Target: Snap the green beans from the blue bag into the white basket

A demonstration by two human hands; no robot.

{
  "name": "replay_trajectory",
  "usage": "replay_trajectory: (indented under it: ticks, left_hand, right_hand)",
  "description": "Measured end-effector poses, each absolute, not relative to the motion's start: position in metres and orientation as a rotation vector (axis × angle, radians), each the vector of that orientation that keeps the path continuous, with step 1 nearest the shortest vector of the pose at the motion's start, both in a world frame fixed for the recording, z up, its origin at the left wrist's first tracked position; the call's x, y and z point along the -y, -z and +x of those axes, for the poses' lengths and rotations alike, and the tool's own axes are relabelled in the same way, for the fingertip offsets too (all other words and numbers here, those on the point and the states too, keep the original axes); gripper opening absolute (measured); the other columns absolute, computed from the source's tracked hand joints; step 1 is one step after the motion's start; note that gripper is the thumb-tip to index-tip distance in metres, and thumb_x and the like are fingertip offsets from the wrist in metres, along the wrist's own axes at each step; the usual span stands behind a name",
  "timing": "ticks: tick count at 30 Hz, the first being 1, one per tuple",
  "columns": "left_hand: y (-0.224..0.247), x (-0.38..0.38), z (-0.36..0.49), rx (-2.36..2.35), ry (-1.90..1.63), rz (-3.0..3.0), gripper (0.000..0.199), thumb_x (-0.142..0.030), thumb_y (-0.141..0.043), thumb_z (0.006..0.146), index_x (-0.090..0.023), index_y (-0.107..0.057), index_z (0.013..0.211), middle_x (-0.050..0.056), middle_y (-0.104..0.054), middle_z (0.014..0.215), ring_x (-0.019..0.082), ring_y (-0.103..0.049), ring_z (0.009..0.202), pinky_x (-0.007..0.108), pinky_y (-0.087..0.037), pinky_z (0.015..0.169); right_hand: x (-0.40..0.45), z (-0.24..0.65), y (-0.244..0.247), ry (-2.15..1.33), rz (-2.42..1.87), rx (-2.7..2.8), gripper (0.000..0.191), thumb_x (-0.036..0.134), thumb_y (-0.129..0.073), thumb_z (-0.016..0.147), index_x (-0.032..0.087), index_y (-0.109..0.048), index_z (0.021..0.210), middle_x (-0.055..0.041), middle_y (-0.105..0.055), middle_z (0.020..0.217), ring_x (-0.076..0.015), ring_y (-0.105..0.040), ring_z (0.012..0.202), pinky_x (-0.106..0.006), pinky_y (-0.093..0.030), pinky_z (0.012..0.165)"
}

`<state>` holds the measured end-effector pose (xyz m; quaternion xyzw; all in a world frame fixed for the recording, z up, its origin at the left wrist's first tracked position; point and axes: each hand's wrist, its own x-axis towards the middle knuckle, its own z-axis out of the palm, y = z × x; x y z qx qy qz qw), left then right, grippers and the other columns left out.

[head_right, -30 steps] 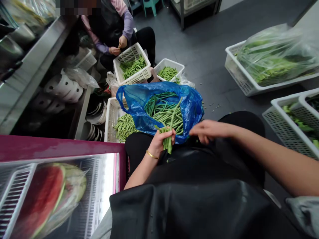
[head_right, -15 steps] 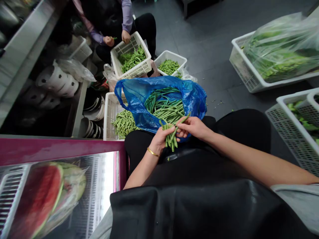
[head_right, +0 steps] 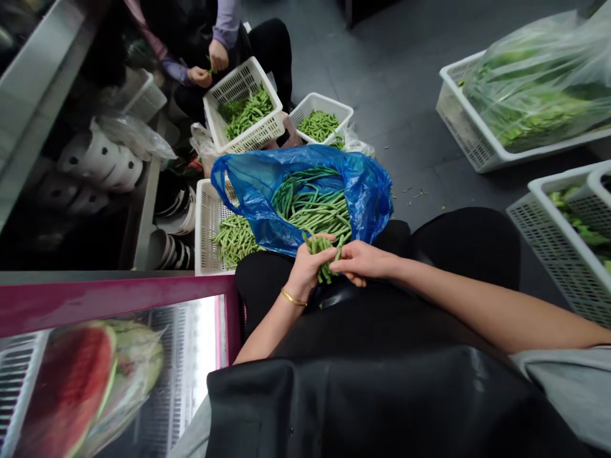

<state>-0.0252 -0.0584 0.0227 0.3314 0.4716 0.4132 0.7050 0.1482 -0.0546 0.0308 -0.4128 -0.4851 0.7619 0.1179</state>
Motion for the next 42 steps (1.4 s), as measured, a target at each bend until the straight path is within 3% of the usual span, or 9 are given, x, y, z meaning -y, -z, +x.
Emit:
replay_trajectory:
  ticks: [6, 13, 17, 23, 27, 31, 36, 39, 42]
  left_hand:
    - [-0.025, 0.064, -0.025, -1.044, -0.779, 0.941, 0.037, -0.037, -0.082, 0.056, -0.013, -0.062, 0.076, 0.000, -0.062, 0.072, 0.010, -0.055, 0.064, 0.023, -0.043, 0.062]
    - [-0.026, 0.064, -0.026, -0.966, -0.545, 1.009, 0.038, -0.042, -0.081, 0.057, -0.013, -0.061, 0.071, -0.003, -0.054, 0.050, 0.008, -0.046, 0.044, 0.023, -0.034, 0.049]
    - [-0.037, 0.066, -0.025, -0.913, -0.515, 1.034, 0.040, -0.040, -0.084, 0.052, -0.013, -0.060, 0.069, -0.001, -0.056, 0.053, 0.009, -0.050, 0.047, 0.024, -0.036, 0.050]
    - [-0.046, 0.070, -0.024, -0.813, -0.807, 0.727, 0.047, -0.049, -0.082, 0.052, -0.017, -0.059, 0.076, 0.001, -0.058, 0.065, 0.012, -0.054, 0.051, 0.027, -0.045, 0.054]
    - [-0.049, 0.071, -0.028, -0.771, -0.829, 0.674, 0.048, -0.048, -0.085, 0.048, -0.017, -0.059, 0.075, 0.001, -0.056, 0.063, 0.012, -0.054, 0.051, 0.027, -0.044, 0.051]
    - [-0.070, 0.049, -0.069, -0.968, -0.881, 0.860, 0.042, -0.042, -0.082, 0.053, -0.017, -0.060, 0.076, 0.001, -0.058, 0.063, 0.013, -0.056, 0.052, 0.026, -0.046, 0.052]
    - [-0.098, -0.011, -0.195, -2.096, -1.127, 1.340, 0.030, -0.031, -0.072, 0.063, -0.016, -0.059, 0.085, 0.001, -0.062, 0.074, 0.016, -0.061, 0.070, 0.028, -0.049, 0.068]
    - [-0.099, -0.033, -0.235, -2.587, -0.757, 1.410, 0.056, -0.030, -0.080, 0.054, -0.010, -0.059, 0.102, 0.014, -0.065, 0.100, 0.031, -0.060, 0.102, 0.041, -0.047, 0.088]
    - [-0.092, -0.029, -0.211, -2.584, -0.957, 1.492, 0.073, -0.036, -0.079, 0.060, -0.013, -0.052, 0.123, 0.018, -0.057, 0.122, 0.031, -0.052, 0.118, 0.042, -0.044, 0.095]
  right_hand:
    - [0.054, 0.138, -0.036, -2.043, -1.349, 1.966, 0.036, 0.052, -0.056, 0.080, 0.017, -0.056, 0.070, 0.0036, -0.050, 0.043, -0.0110, -0.050, 0.037, -0.022, -0.035, 0.040]
    - [0.044, 0.177, -0.051, -0.665, -1.080, 2.635, 0.028, 0.040, -0.044, 0.090, 0.018, -0.060, 0.086, -0.0082, -0.064, 0.079, -0.0158, -0.055, 0.061, -0.025, -0.030, 0.051]
    - [0.044, 0.170, -0.056, -0.957, -0.839, 2.605, 0.029, 0.033, -0.042, 0.090, 0.019, -0.054, 0.068, -0.0026, -0.055, 0.060, -0.0119, -0.045, 0.050, -0.025, -0.029, 0.049]
    - [0.051, 0.149, -0.049, -1.799, -1.123, 1.204, 0.039, 0.056, -0.045, 0.086, 0.020, -0.047, 0.071, 0.0047, -0.042, 0.047, -0.0116, -0.045, 0.041, -0.025, -0.039, 0.045]
    - [0.046, 0.190, -0.030, -2.121, -1.106, 1.873, 0.032, 0.050, -0.064, 0.075, 0.019, -0.063, 0.077, -0.0027, -0.061, 0.057, -0.0170, -0.058, 0.051, -0.028, -0.042, 0.050]
    - [0.026, 0.233, -0.021, -1.296, -1.609, 2.624, 0.016, 0.034, -0.068, 0.073, 0.020, -0.069, 0.080, -0.0114, -0.070, 0.073, -0.0254, -0.065, 0.065, -0.032, -0.041, 0.056]
    - [-0.017, 0.223, -0.042, -0.921, -1.528, 2.440, 0.027, 0.037, -0.050, 0.087, 0.021, -0.069, 0.097, -0.0081, -0.073, 0.092, -0.0234, -0.066, 0.080, -0.033, -0.046, 0.073]
    - [-0.052, 0.188, -0.042, -0.694, -1.613, 2.526, 0.030, 0.036, -0.047, 0.088, 0.019, -0.070, 0.095, -0.0094, -0.072, 0.096, -0.0244, -0.066, 0.087, -0.032, -0.046, 0.075]
    - [-0.086, 0.146, -0.021, -0.546, -1.749, 2.798, 0.037, 0.038, -0.044, 0.089, 0.014, -0.072, 0.091, -0.0164, -0.072, 0.097, -0.0288, -0.066, 0.092, -0.034, -0.047, 0.072]
